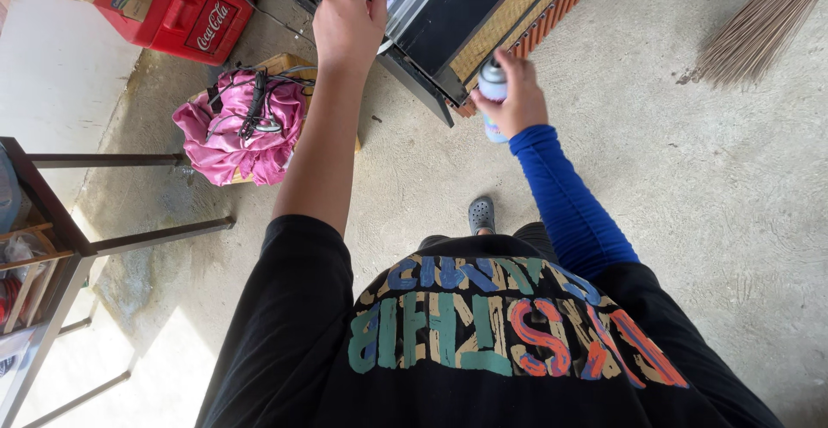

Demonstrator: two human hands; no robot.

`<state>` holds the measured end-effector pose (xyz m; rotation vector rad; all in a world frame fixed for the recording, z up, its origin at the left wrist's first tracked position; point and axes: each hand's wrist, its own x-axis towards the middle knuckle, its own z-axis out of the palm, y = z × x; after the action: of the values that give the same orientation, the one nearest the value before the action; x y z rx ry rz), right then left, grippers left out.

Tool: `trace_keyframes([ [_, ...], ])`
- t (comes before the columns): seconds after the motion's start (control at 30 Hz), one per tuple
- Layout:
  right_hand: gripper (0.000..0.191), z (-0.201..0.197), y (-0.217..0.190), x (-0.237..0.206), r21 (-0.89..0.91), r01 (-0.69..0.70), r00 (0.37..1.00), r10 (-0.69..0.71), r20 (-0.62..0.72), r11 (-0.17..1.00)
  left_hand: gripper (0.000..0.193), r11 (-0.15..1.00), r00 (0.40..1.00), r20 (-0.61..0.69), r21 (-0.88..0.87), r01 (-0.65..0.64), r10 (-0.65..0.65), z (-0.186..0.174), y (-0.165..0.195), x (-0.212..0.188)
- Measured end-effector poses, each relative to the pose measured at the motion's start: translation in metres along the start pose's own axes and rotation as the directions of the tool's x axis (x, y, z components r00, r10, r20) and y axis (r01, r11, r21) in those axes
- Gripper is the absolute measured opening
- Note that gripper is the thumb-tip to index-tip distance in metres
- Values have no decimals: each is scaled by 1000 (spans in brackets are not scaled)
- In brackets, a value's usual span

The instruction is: The person uses a spray paint can to apply paint to a black metal cabinet and its attached wires. They move around the cabinet to cover different sides and edges, and briefly touch a chicken that walks into the frame.

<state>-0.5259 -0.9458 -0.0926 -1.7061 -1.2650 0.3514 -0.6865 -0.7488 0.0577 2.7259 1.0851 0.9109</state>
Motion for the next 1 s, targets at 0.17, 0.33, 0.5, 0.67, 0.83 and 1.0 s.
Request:
trace_keyframes([
  [0.17,80,14,-16,-18,-58,95,980,-84,178,994,6,1000,1000,17,5,5,-5,-1,3,1],
  [0.33,78,7,-2,-1,-33,-23,995,26,97,999,5,1000,1000,22,5,1,-1,2,4,1],
  [0.5,78,-6,10,7,-13,12,1000,-12,-12,1000,5,999,999,17,27,-31,31,5,1,0],
  [0.67,80,14,-9,-12,-26,51,980,-45,196,998,4,998,999,1,46,-43,43,6,-1,0],
  [0.83,79,15,-4,-6,46,41,997,-44,64,998,5,998,1000,16,57,-25,24,5,-1,0],
  [1.0,80,-2,12,5,41,3,996,1,-90,999,4,999,999,-3,10,-49,49,5,-1,0],
])
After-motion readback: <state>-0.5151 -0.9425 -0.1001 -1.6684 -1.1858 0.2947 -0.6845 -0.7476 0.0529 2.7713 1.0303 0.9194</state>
